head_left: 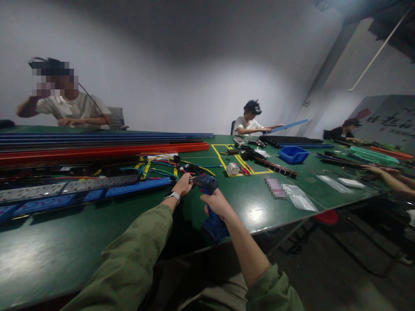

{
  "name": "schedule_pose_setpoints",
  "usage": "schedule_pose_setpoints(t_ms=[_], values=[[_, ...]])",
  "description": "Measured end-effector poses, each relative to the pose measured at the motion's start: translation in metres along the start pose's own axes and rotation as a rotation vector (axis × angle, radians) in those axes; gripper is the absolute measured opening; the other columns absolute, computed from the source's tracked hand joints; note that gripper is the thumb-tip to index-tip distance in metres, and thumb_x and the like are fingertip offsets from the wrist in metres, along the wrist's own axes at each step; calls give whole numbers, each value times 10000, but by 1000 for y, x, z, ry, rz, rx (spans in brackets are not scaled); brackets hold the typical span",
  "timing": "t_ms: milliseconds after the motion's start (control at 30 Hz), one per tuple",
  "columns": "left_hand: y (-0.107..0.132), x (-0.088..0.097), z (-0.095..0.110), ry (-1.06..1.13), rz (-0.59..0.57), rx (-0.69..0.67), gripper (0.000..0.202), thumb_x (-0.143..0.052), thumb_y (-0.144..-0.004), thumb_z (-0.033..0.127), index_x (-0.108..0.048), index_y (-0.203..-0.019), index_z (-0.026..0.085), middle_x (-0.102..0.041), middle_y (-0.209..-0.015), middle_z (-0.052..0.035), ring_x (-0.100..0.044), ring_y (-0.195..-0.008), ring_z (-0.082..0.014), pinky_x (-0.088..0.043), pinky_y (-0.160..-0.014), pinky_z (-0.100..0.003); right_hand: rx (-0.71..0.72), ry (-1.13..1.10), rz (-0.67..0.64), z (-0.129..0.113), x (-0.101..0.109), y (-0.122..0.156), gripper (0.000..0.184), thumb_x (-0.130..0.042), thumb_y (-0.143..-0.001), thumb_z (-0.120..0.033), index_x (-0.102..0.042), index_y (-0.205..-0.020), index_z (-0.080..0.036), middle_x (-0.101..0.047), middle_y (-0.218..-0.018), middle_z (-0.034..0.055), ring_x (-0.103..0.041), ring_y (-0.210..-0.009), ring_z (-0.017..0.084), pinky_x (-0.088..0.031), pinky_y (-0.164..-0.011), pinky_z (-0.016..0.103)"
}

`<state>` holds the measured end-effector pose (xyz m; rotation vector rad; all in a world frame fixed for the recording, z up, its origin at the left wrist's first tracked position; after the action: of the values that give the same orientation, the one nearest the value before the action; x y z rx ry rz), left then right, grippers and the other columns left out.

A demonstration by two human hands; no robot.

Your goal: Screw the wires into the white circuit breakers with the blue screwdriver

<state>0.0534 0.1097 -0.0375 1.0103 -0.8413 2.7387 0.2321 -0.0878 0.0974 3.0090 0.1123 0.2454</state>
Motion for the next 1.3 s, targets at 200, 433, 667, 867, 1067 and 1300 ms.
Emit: schedule_pose_setpoints(t_ms=[200,433,667,867,1067,1300], values=[[0,1,2,-25,-5,-2,183,-638,-856,179,-587,-1031,196,-640,-1024,-87,-616,-947,-230,-514,-902,-398,39,-9,-23,4,1,-3,239,-591,-800,-147,-538,-1024,-209,-477,-533,-107,-505,-360,126,-363,-376,214],[0,1,1,3,1,-6,193,-657,-839,189,-596,-1022,197,-633,-1020,-90,-612,-951,-234,-513,-915,-405,30,-10,-22,3,1,-3,248,-594,-805,-136,-541,-1034,-214,-479,-546,-105,-514,-366,127,-374,-385,214],[-1,1,-1,-13,-1,-5,170,-649,-859,207,-589,-1017,196,-630,-1022,-95,-613,-942,-235,-514,-907,-406,1,-11,-7,1,0,-1,280,-604,-808,-131,-535,-1069,-205,-494,-538,-108,-504,-361,118,-383,-397,213],[-1,1,1,16,3,-1,176,-647,-850,191,-598,-1019,186,-636,-1031,-97,-617,-932,-230,-512,-904,-408,8,-22,-4,3,0,-3,296,-606,-806,-135,-525,-1080,-211,-493,-548,-112,-507,-359,119,-375,-389,214],[-1,2,3,35,6,6,186,-660,-833,192,-606,-1011,188,-648,-1040,-108,-619,-935,-241,-512,-897,-413,-2,-23,-5,2,0,-2,280,-613,-802,-148,-529,-1062,-208,-487,-536,-115,-500,-354,117,-379,-393,213],[-1,0,-1,-20,-1,-10,186,-640,-845,191,-590,-1024,196,-637,-1043,-96,-613,-920,-227,-512,-888,-400,18,-27,1,2,0,-1,283,-600,-803,-145,-530,-1072,-202,-497,-534,-110,-498,-353,118,-370,-381,210]])
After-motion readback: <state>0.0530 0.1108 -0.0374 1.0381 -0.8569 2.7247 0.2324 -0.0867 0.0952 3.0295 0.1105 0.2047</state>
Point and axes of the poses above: each hand's wrist, its own y-axis away from the middle knuckle, its own x-axis out of the back of the hand, z = x × y, the point moved 1 cm from there along -y, towards the middle knuckle
